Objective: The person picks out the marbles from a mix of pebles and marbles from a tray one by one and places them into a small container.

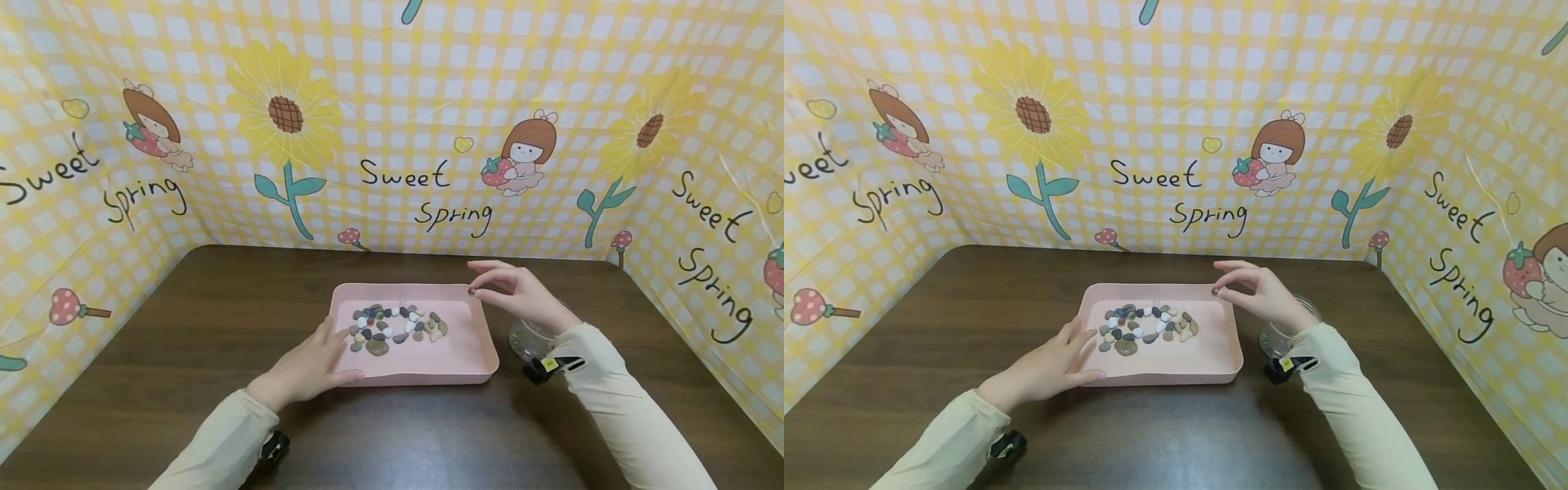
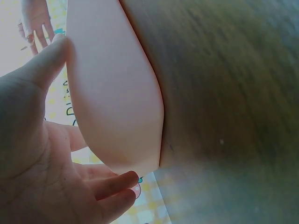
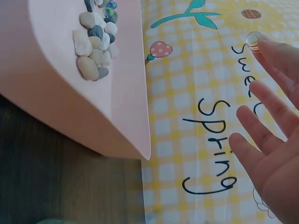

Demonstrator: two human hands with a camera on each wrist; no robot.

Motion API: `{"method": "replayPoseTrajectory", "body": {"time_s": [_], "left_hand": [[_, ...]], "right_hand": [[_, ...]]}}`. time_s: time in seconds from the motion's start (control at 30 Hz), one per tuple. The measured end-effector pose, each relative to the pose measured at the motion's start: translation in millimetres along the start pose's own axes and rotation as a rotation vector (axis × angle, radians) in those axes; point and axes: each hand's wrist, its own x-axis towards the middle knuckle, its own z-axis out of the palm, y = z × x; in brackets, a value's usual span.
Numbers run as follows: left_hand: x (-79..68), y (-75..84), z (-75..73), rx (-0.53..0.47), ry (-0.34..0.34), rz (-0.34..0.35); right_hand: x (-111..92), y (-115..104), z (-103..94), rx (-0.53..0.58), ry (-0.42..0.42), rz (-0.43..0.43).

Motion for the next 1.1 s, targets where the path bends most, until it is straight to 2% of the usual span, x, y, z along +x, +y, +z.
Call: {"method": "replayPoseTrajectory", "body": {"time_s": [0.2, 0.5, 0.87, 1.1], "left_hand": [[0.4, 0.3, 0.1, 0.002, -0.001, 0.001], [0.9, 1.1, -0.3, 0.005, -0.004, -0.001], [0.3, 1.7, -0.8, 0.002, -0.002, -0.004], [0.1, 1.1, 0.2, -0.002, 0.004, 0.000]], "right_hand": [[-11.5, 7.4, -5.5, 0.025, 0.047, -0.013], [-30.8, 20.2, -13.3, 0.037, 0.120, -0.090], [-51.2, 30.4, -22.6, 0.023, 0.207, -0.023], [-62.9, 39.6, -25.6, 0.044, 0.286, -0.046]]}}
